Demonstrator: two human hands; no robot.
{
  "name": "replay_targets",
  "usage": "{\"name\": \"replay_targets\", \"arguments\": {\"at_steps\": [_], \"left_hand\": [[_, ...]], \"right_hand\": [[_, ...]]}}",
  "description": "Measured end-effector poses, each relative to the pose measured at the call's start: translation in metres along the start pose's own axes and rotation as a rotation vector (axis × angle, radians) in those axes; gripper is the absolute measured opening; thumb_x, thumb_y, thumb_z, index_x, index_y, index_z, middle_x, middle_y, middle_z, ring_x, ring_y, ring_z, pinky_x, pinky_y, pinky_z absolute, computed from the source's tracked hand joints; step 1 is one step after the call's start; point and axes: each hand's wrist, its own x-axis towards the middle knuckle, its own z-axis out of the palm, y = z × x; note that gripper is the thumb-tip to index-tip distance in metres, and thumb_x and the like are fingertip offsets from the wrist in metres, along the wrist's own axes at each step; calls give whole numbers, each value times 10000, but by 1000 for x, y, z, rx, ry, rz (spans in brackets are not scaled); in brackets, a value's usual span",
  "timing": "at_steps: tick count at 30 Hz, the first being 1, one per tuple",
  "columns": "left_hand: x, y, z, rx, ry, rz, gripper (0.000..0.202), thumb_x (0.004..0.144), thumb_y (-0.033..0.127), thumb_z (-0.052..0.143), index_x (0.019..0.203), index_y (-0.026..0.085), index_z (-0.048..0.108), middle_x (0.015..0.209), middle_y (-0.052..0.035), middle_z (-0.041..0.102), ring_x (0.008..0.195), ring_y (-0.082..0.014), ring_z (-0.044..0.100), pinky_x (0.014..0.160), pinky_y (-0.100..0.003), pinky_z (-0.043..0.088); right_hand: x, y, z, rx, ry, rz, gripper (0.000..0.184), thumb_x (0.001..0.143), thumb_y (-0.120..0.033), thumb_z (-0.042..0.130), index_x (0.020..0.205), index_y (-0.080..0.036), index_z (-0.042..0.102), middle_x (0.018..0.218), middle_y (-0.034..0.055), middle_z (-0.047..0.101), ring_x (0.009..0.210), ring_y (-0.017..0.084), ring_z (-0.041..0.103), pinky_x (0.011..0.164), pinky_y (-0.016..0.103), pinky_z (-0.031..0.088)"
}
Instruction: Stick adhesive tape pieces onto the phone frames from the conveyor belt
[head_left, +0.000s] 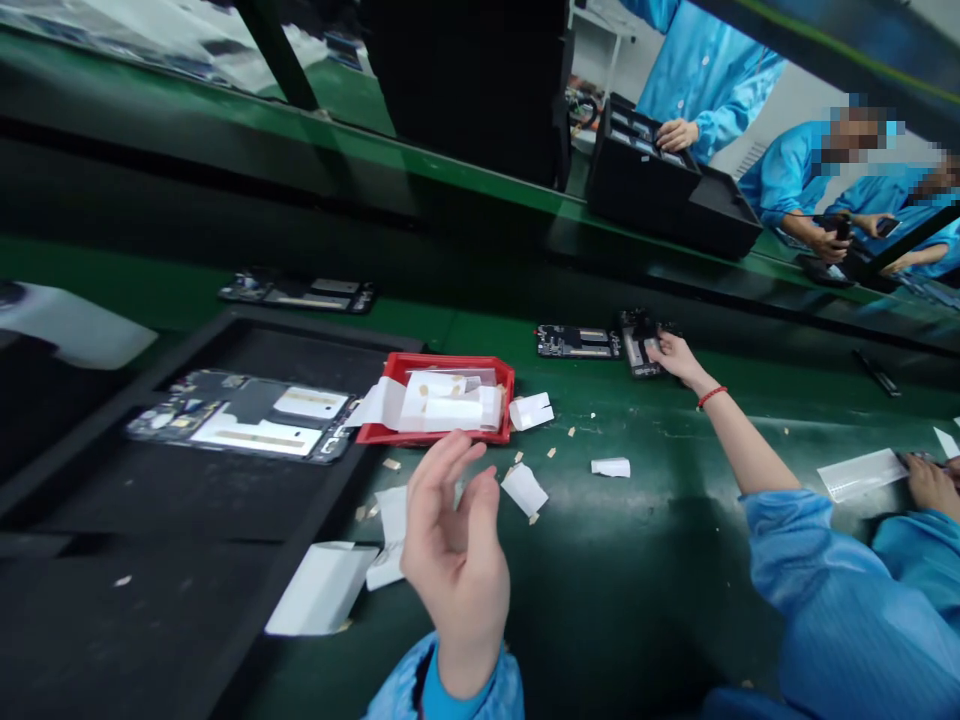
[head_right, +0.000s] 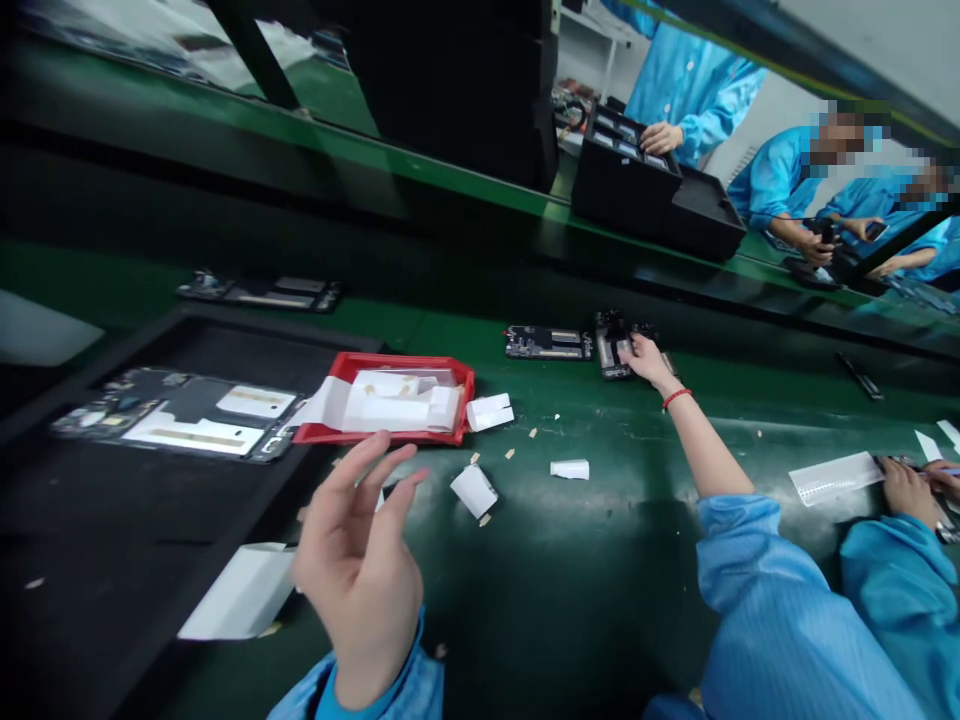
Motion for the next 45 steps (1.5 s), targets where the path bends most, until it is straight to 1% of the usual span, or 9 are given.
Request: {"name": "replay_targets", "arguments": {"at_steps": [4, 12, 15, 19, 24, 30, 34, 37, 45], "left_hand": [[-1, 0, 2, 49, -19, 45, 229, 894, 174, 694, 1101, 260, 740, 1251, -55, 679, 1178, -195, 672, 861, -215, 597], [0, -10, -3, 63, -30, -108, 208, 895, 305, 692, 1067, 202, 748, 1194, -99, 717, 1087, -211, 709, 884, -277, 604], [0, -14, -1, 8, -90, -245, 295, 910, 373, 694, 1120, 171, 737, 1058, -113, 763, 957, -211, 754, 873, -318, 626], [-3, -9, 5, -112, -66, -294, 607, 907, 492, 704, 1445, 269, 529, 1412, -133, 633, 1211, -244, 689, 883, -304, 630], [-5, 5, 2, 51, -132, -150, 351, 990, 464, 589, 1177, 177, 667, 1147, -128, 754, 1035, -243, 758, 828, -293, 637], [-14, 12, 2, 109, -175, 113, 312, 995, 225, 587, 1288, 240, 482, 1055, -80, 751, 886, -168, 775, 705, -220, 612], [-14, 18, -1, 230, -168, 223, 62, 992, 234, 571, 998, 199, 622, 842, -24, 686, 700, -127, 722, 611, -182, 568], [-12, 19, -4, 254, -161, 253, 104, 1001, 238, 556, 961, 197, 643, 796, -9, 686, 663, -117, 702, 619, -184, 563], [-13, 12, -1, 325, -125, 284, 117, 1002, 252, 573, 944, 185, 650, 757, 0, 691, 570, -94, 655, 565, -174, 537]], "right_hand": [[15, -11, 22, -145, -99, -116, 374, 986, -364, 644, 1308, -178, 603, 1335, 107, 625, 1145, 250, 655, 959, 473, 580], [53, -86, 58, -226, -329, -383, 346, 989, -365, 639, 1273, -169, 621, 1301, 98, 646, 1130, 244, 663, 957, 473, 578], [21, -114, 56, -182, -279, -449, 411, 921, -372, 722, 1256, -156, 620, 1279, 113, 640, 1141, 260, 650, 999, 494, 550], [-75, -146, 64, -21, -243, -551, 802, 671, -402, 889, 1342, -146, 532, 1278, 140, 581, 1178, 287, 627, 1041, 451, 537], [-169, -173, 70, 276, -201, -580, 764, 708, -368, 861, 1373, -253, 502, 1351, 129, 542, 1263, 279, 590, 1018, 426, 554], [-177, -198, 66, 517, -13, -508, 37, 870, -221, 731, 881, -242, 703, 1329, 109, 596, 1241, 275, 624, 1054, 467, 527], [-187, -204, 67, 485, 50, -595, 79, 871, -202, 739, 886, -275, 765, 1412, 93, 566, 1335, 313, 569, 1109, 531, 499], [-193, -203, 67, 464, 15, -656, 171, 893, -204, 716, 965, -335, 800, 1446, 64, 564, 1367, 323, 543, 1111, 564, 497], [-182, -200, 70, 552, -68, -499, 71, 865, -241, 773, 906, -283, 813, 1483, 85, 556, 1391, 301, 546, 1180, 535, 443]]}}
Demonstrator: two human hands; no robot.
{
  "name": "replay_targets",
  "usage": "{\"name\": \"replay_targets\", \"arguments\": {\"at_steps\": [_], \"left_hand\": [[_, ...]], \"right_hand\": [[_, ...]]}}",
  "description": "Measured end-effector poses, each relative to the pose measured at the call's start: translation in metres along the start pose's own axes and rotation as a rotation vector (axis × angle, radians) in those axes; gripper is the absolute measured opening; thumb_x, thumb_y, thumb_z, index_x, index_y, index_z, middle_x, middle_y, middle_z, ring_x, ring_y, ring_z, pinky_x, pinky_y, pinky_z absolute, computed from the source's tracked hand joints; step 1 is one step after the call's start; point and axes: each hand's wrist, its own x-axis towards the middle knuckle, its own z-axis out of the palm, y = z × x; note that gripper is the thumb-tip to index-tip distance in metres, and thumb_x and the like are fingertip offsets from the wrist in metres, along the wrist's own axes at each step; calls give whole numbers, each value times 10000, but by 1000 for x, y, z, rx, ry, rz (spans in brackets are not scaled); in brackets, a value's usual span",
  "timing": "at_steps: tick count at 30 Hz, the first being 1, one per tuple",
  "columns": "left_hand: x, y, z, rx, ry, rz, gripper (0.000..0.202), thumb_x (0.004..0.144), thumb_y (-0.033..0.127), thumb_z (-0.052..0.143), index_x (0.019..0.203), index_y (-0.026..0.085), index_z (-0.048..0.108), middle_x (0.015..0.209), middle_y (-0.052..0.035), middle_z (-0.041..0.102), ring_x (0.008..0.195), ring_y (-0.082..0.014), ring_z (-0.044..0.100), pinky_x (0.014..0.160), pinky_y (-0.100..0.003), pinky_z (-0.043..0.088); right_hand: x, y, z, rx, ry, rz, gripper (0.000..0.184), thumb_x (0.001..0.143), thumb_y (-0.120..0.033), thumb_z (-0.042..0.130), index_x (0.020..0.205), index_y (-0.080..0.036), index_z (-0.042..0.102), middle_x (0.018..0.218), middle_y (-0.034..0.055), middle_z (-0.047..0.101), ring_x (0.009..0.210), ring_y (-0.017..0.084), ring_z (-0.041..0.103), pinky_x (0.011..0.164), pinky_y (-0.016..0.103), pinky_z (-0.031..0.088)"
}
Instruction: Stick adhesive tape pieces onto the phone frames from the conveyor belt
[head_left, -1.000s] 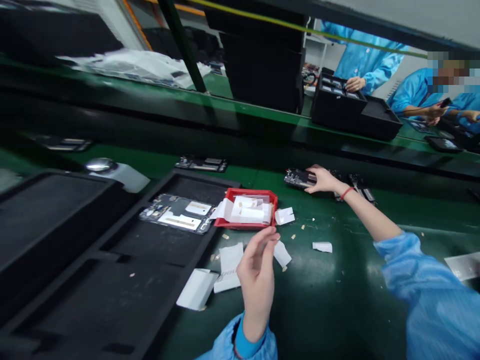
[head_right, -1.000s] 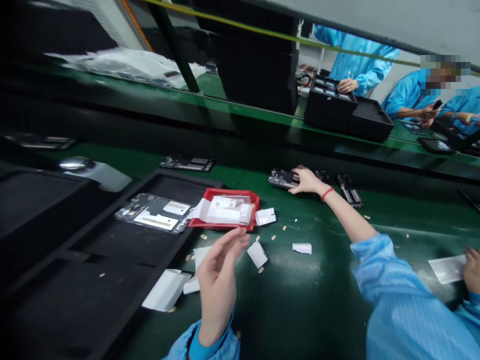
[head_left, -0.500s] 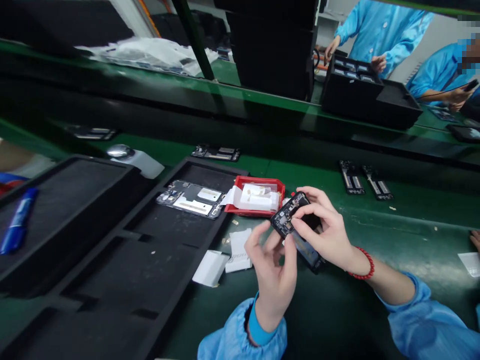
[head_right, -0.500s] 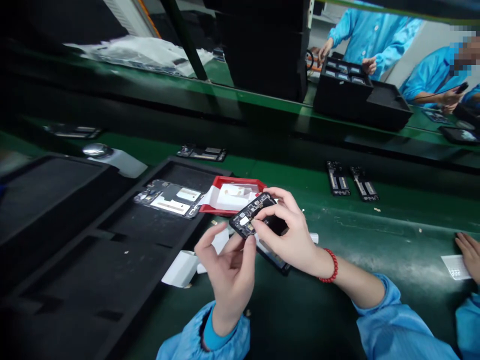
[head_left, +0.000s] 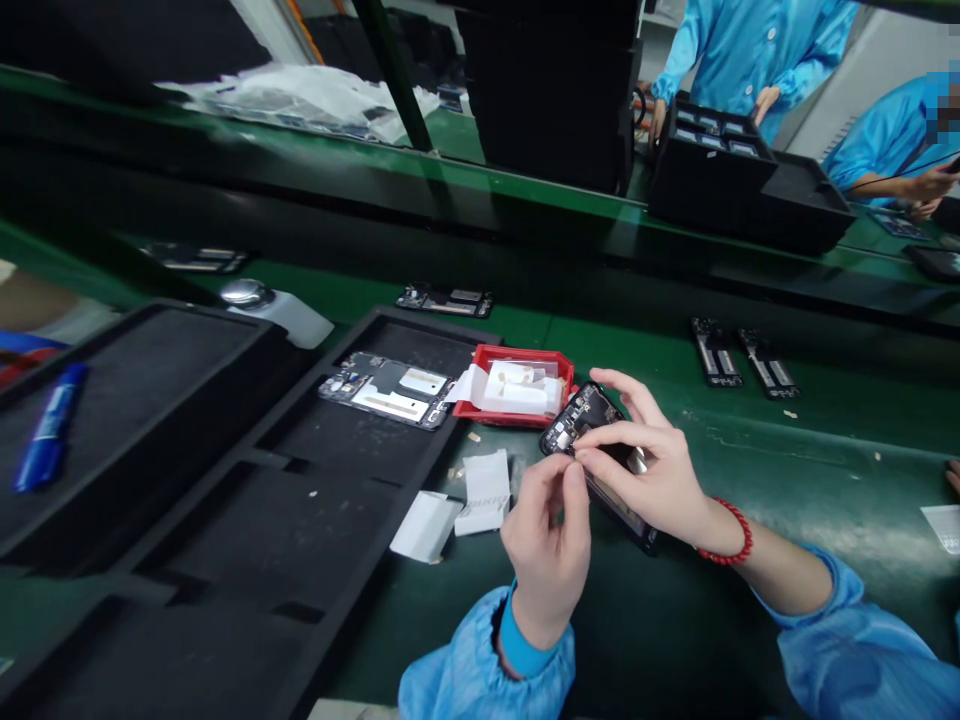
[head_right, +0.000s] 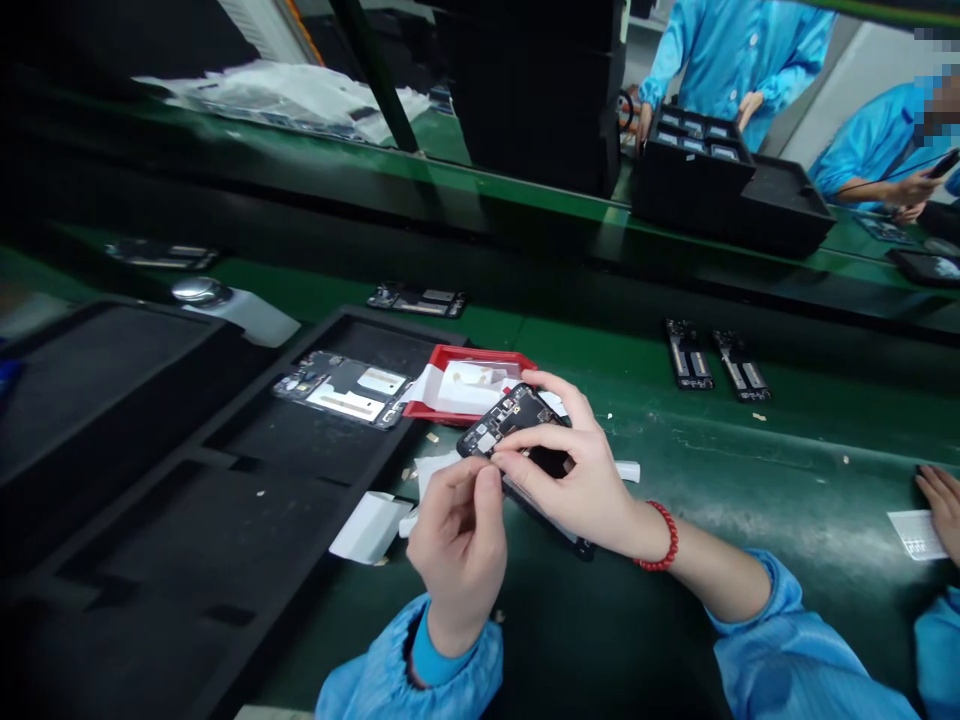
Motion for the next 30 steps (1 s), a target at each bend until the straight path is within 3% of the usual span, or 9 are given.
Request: {"name": "replay_targets", "arguments": {"at_steps": [8, 12, 15, 18, 20, 22, 25, 27, 30], "left_hand": [[-1, 1, 0, 20, 33, 22, 118, 992, 254, 594, 918, 189, 658, 729, 8, 704, 543, -82, 652, 566, -161, 540], [-1, -1, -1, -5, 28, -35, 162, 995, 299, 591, 906, 187, 666, 737, -4, 705, 566, -98, 667, 569, -177, 551], [1, -3, -1, -28, 26, -115, 192, 1010, 332, 555, 950, 187, 666, 810, -35, 725, 680, -132, 719, 620, -202, 575], [1, -4, 4, -61, -17, -205, 151, 1005, 302, 546, 1017, 189, 645, 850, -41, 720, 722, -141, 721, 624, -209, 569], [-1, -4, 9, -91, -94, -240, 105, 983, 263, 565, 1011, 197, 643, 800, -19, 690, 676, -130, 688, 605, -206, 545], [-5, -3, 13, -127, -184, -250, 90, 968, 245, 571, 980, 205, 651, 725, 5, 640, 639, -128, 650, 607, -216, 529], [-9, -2, 15, -182, -281, -256, 124, 975, 249, 556, 1054, 209, 643, 634, 41, 558, 571, -125, 583, 577, -228, 501], [-8, -3, 14, -205, -294, -284, 243, 993, 259, 533, 1217, 212, 615, 617, 56, 523, 533, -121, 530, 539, -230, 469], [-4, -5, 10, -254, -237, -397, 388, 992, 333, 555, 1358, 214, 602, 613, 49, 499, 515, -126, 488, 491, -236, 438]], "right_hand": [[4, -3, 1, 18, -35, 23, 62, 867, -209, 753, 819, -245, 737, 1429, 88, 583, 1337, 285, 582, 1123, 478, 496], [-2, -10, 5, -105, -49, -3, 113, 934, -184, 620, 844, -243, 650, 1384, 113, 569, 1332, 282, 556, 1103, 500, 480], [3, -12, -6, -50, -130, 64, 150, 964, -253, 585, 819, -234, 617, 1316, 119, 592, 1329, 277, 546, 1090, 474, 484], [35, 1, -21, 59, -226, 186, 287, 1010, -413, 520, 836, -214, 632, 1169, 105, 677, 1125, 232, 658, 935, 378, 562], [69, 19, -21, 48, -240, 180, 318, 991, -472, 534, 877, -201, 655, 1007, 81, 721, 933, 200, 682, 829, 338, 570], [104, 38, -9, 11, -294, 148, 260, 922, -428, 641, 844, -184, 685, 875, 57, 734, 827, 188, 673, 771, 318, 553], [140, 60, 18, -65, -453, 133, 141, 817, -232, 730, 695, -160, 725, 705, 33, 732, 665, 160, 645, 695, 302, 515], [149, 68, 29, -106, -515, 137, 134, 787, -158, 727, 654, -154, 737, 658, 31, 730, 622, 151, 642, 686, 299, 511], [146, 73, 30, -124, -548, 150, 95, 793, -181, 729, 706, -151, 754, 700, 43, 754, 651, 161, 684, 670, 286, 535]]}}
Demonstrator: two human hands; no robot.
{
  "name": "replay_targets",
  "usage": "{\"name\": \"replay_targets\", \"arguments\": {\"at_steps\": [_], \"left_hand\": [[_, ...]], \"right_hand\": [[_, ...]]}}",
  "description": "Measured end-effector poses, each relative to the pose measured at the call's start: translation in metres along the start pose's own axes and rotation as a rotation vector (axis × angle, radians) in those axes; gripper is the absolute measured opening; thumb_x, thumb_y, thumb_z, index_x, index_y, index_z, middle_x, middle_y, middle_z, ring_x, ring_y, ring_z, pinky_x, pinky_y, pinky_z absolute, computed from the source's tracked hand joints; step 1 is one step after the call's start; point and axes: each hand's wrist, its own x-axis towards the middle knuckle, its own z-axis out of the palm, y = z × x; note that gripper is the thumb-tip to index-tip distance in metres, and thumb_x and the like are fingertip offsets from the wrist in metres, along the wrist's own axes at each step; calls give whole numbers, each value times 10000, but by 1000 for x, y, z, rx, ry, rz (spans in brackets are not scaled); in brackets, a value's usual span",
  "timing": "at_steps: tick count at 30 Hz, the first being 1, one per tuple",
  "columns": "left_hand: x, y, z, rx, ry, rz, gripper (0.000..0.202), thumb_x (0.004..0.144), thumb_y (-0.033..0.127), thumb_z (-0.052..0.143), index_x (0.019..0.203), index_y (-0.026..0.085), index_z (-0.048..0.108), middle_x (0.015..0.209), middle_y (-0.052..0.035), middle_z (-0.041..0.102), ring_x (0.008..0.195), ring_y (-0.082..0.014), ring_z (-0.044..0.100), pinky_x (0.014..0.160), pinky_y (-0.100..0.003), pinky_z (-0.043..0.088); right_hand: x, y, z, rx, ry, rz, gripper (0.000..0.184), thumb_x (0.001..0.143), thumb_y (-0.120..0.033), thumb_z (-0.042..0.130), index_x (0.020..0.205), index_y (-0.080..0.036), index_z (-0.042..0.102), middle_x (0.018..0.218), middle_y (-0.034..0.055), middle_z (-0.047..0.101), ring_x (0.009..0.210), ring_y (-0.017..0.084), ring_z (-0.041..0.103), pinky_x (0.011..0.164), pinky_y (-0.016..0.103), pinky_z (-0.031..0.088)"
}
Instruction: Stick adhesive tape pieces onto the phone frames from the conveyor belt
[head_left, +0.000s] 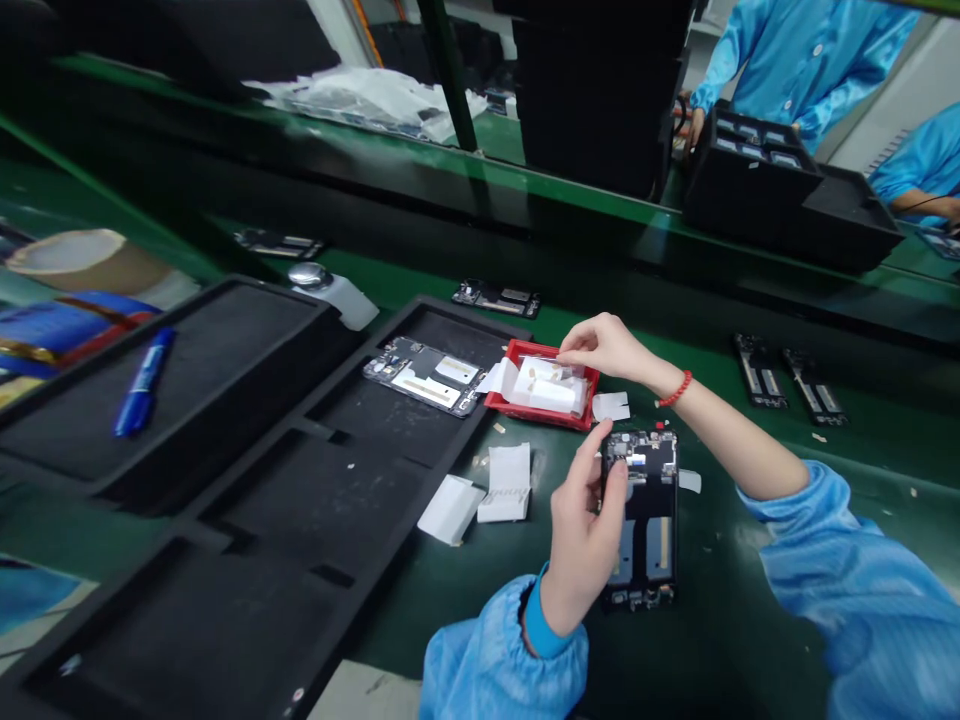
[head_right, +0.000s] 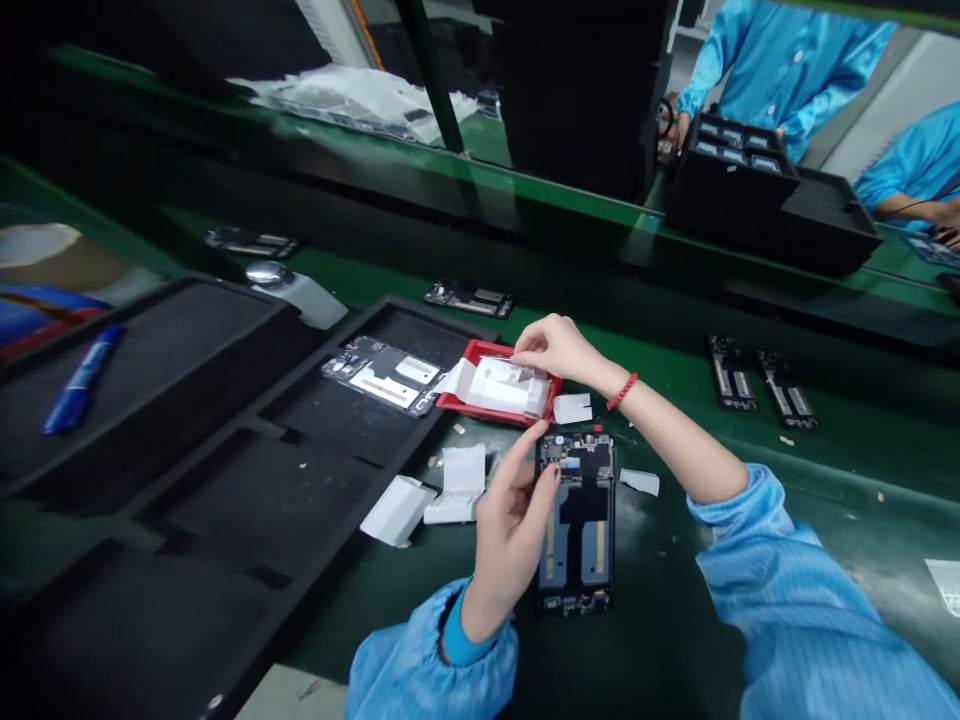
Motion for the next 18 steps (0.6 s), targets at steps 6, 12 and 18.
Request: {"name": "replay_targets", "arguments": {"at_steps": [6, 12, 18], "left_hand": [[5, 1, 0, -193, 102, -144, 460, 897, 423, 694, 1288, 181, 688, 658, -1, 615, 621, -157, 627, 573, -243, 555], [5, 3, -3, -198, 199, -113, 458, 893, 386, 719, 1305, 189, 694, 533, 68, 491, 429, -78, 468, 457, -179, 498], [-1, 16, -1, -17, 395, 82, 396, 892, 220, 721, 1288, 200, 707, 634, 42, 666, 532, -84, 654, 573, -155, 590]], "right_hand": [[-6, 9, -3, -12, 3, -1, 167, 758, -241, 797, 649, -157, 703, 659, 38, 727, 617, 154, 665, 589, 268, 532], [-29, -15, -6, 65, 168, -31, 101, 827, -205, 738, 790, -168, 652, 785, 25, 734, 732, 160, 716, 681, 282, 590], [-144, -70, 15, -87, 600, -177, 86, 861, -174, 741, 800, -227, 712, 1094, 68, 698, 1049, 212, 687, 932, 384, 584]]}}
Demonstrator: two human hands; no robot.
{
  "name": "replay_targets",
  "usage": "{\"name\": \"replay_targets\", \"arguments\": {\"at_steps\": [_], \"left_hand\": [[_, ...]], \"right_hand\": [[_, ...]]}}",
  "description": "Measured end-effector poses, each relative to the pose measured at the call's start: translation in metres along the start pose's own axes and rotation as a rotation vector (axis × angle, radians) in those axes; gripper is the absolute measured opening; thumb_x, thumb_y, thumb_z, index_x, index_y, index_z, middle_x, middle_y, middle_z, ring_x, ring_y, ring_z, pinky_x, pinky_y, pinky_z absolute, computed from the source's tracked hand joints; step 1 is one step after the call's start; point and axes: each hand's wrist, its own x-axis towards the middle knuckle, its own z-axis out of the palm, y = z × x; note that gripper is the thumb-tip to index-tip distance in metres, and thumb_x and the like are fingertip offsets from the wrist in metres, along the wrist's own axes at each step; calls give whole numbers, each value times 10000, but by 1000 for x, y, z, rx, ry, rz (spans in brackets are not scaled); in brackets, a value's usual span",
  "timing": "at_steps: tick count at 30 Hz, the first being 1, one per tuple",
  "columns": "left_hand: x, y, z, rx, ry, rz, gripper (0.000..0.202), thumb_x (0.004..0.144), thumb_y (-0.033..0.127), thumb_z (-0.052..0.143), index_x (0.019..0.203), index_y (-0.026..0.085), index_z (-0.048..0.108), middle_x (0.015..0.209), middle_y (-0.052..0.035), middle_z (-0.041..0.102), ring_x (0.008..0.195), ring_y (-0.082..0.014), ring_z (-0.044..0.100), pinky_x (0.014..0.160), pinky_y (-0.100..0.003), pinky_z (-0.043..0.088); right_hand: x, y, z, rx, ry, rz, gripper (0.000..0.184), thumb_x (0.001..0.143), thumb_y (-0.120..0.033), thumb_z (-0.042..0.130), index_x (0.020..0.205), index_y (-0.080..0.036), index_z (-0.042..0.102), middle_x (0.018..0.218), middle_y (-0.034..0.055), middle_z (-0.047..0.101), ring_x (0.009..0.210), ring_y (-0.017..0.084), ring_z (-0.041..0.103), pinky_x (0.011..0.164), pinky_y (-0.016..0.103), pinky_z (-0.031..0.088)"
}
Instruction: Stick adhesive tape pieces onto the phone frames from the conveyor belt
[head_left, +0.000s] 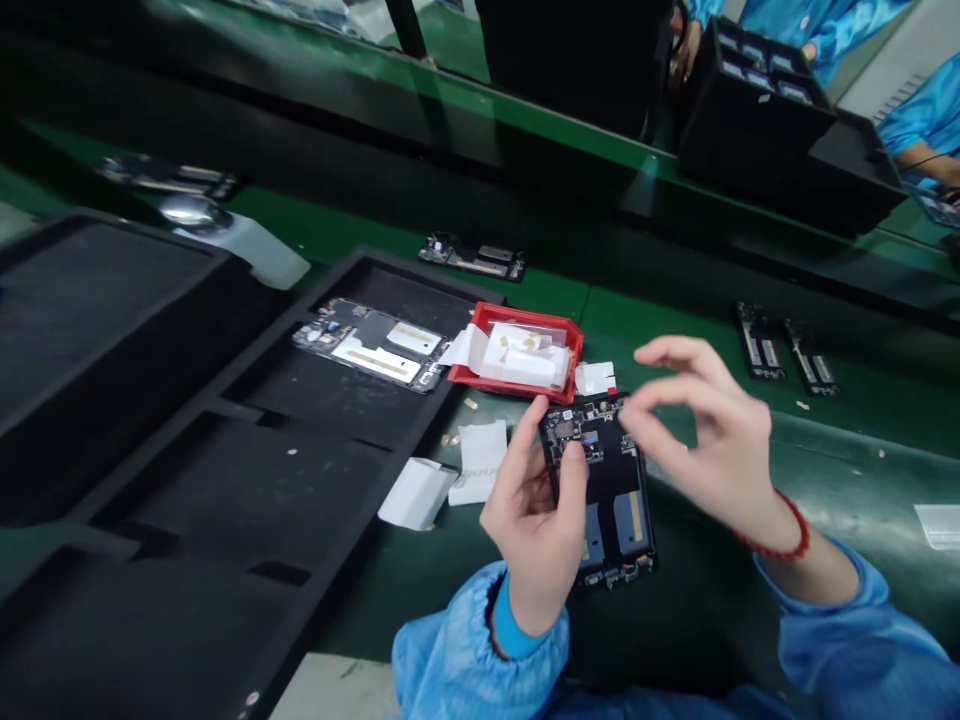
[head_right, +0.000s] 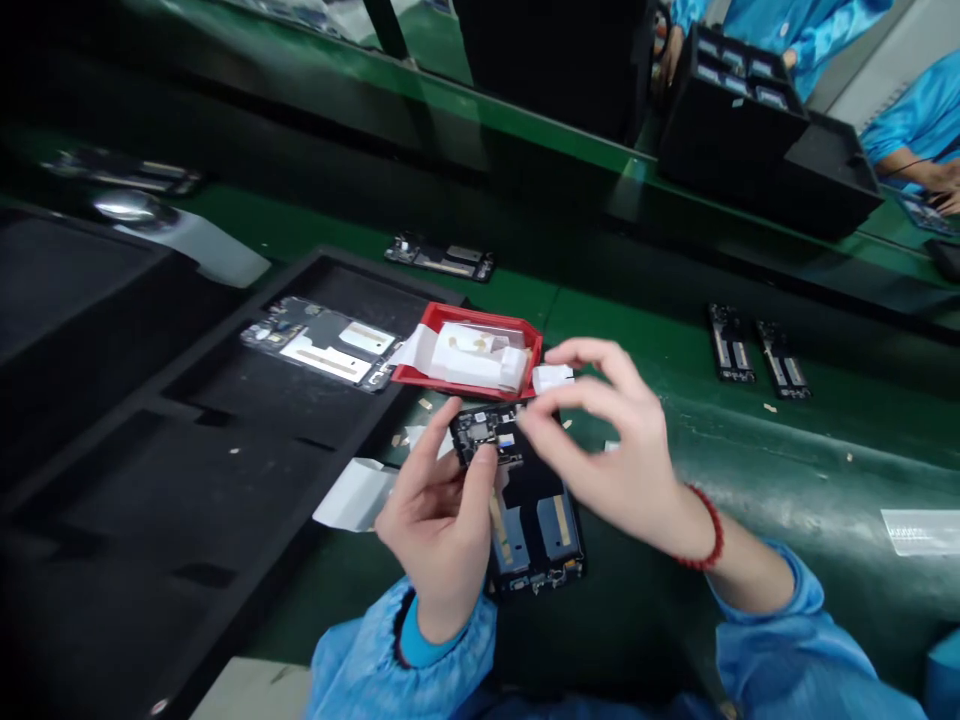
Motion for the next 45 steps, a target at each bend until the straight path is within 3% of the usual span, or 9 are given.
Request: {"name": "replay_targets", "arguments": {"at_steps": [2, 5, 16, 25, 31, 36, 41, 45], "left_hand": [[-4, 6, 1, 40, 4, 71, 414, 888, 163, 712, 1300, 200, 697, 809, -8, 779, 684, -132, 755, 640, -173, 624], [-10, 12, 2, 91, 19, 163, 472, 861, 89, 718, 1312, 228, 692, 964, -26, 818, 777, -159, 790, 699, -184, 641], [-16, 17, 1, 106, 76, 248, 532, 830, 34, 728, 1325, 224, 678, 1073, -41, 813, 793, -182, 800, 712, -226, 665], [-15, 21, 4, 113, 128, 322, 570, 822, 14, 733, 1319, 287, 682, 995, 19, 821, 698, -145, 782, 678, -204, 653], [-16, 23, 5, 138, 140, 345, 553, 848, 23, 706, 1329, 294, 668, 979, 31, 817, 701, -156, 781, 664, -244, 672], [-16, 26, 5, 146, 144, 327, 556, 847, 14, 697, 1320, 303, 668, 991, 44, 815, 719, -136, 778, 696, -227, 673], [-16, 27, 7, 168, 153, 313, 529, 850, 61, 730, 1312, 310, 668, 1004, 23, 816, 698, -164, 777, 662, -281, 693], [-13, 27, 7, 163, 171, 349, 547, 797, 37, 765, 1278, 288, 694, 988, 29, 821, 682, -144, 775, 666, -237, 677]], "right_hand": [[-24, -13, -3, 22, -12, 55, 92, 826, -164, 790, 820, -236, 732, 1214, 77, 665, 1159, 229, 656, 997, 397, 569], [-39, -18, 1, 102, -4, 120, 116, 796, -155, 826, 830, -232, 745, 1250, 80, 649, 1206, 228, 637, 1041, 392, 555], [-40, -24, 7, 173, 33, 127, 135, 824, -78, 775, 810, -209, 748, 1240, 71, 652, 1150, 196, 658, 1010, 368, 556], [-42, -26, 19, 190, 143, 118, 154, 832, -55, 743, 818, -208, 736, 1222, 69, 652, 1068, 199, 675, 954, 408, 568], [-44, -29, 26, 207, 216, 105, 175, 809, -31, 737, 807, -205, 733, 1250, 68, 641, 1078, 202, 696, 980, 397, 579], [-43, -31, 29, 199, 250, 102, 164, 796, -38, 735, 781, -201, 731, 1223, 71, 657, 1040, 218, 711, 949, 429, 598], [-43, -33, 31, 165, 278, 125, 153, 795, -73, 739, 757, -221, 729, 1203, 76, 670, 990, 238, 714, 892, 464, 617], [-44, -33, 29, 166, 264, 133, 142, 815, -98, 744, 781, -236, 744, 1225, 82, 676, 1009, 259, 718, 911, 494, 624]]}}
